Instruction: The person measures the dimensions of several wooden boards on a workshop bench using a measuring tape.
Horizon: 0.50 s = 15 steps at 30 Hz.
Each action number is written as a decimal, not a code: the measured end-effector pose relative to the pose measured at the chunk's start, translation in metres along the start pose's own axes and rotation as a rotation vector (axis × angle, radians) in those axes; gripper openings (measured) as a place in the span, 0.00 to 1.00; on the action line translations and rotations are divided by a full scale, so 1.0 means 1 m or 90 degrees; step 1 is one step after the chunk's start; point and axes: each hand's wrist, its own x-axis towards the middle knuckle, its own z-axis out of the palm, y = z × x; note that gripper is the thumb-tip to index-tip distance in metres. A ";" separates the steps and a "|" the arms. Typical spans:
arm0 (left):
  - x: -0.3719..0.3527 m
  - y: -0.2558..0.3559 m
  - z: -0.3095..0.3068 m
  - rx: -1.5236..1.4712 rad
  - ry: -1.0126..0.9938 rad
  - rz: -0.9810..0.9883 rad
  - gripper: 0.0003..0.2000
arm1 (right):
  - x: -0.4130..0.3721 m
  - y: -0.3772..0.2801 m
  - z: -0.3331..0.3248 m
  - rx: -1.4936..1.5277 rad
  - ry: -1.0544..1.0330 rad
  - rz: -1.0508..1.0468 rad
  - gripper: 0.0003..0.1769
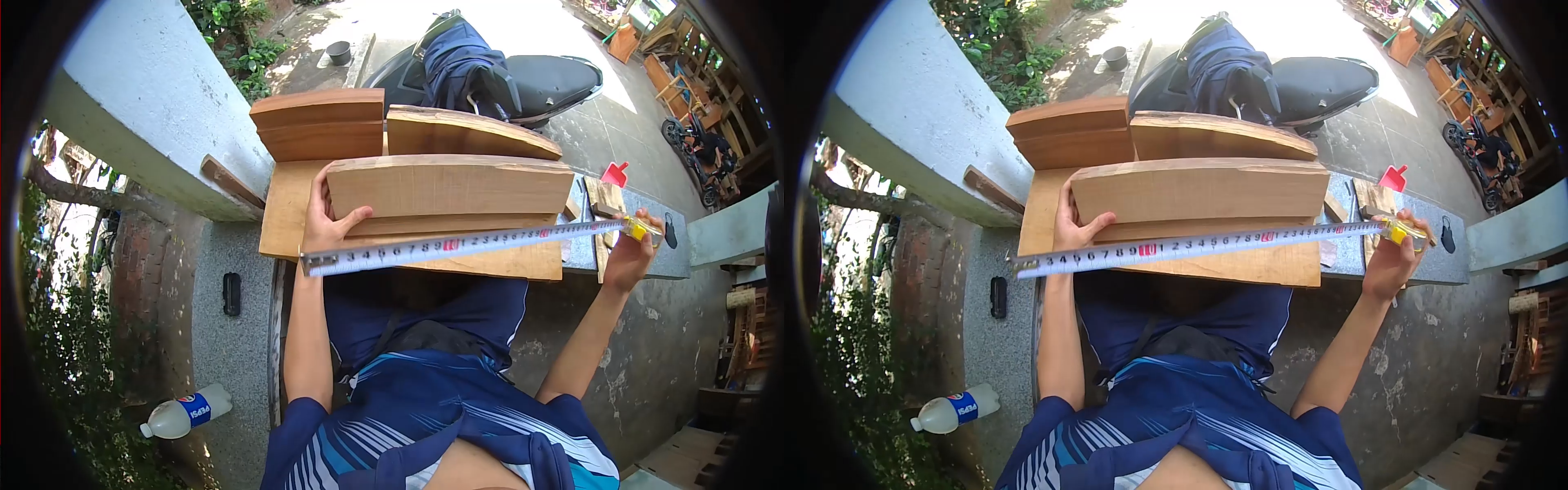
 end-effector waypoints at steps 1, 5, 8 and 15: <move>-0.005 0.004 0.003 -0.037 0.016 0.000 0.45 | -0.002 -0.002 0.001 0.023 -0.007 0.023 0.18; -0.021 0.018 0.005 -0.066 0.032 0.006 0.45 | -0.007 -0.005 -0.001 -0.035 0.108 0.021 0.20; -0.023 0.045 0.003 0.033 0.006 0.115 0.45 | -0.001 -0.015 -0.003 -0.070 0.162 0.017 0.19; 0.040 0.207 0.022 -0.014 -0.049 0.340 0.51 | 0.024 -0.054 -0.006 -0.122 0.224 -0.055 0.18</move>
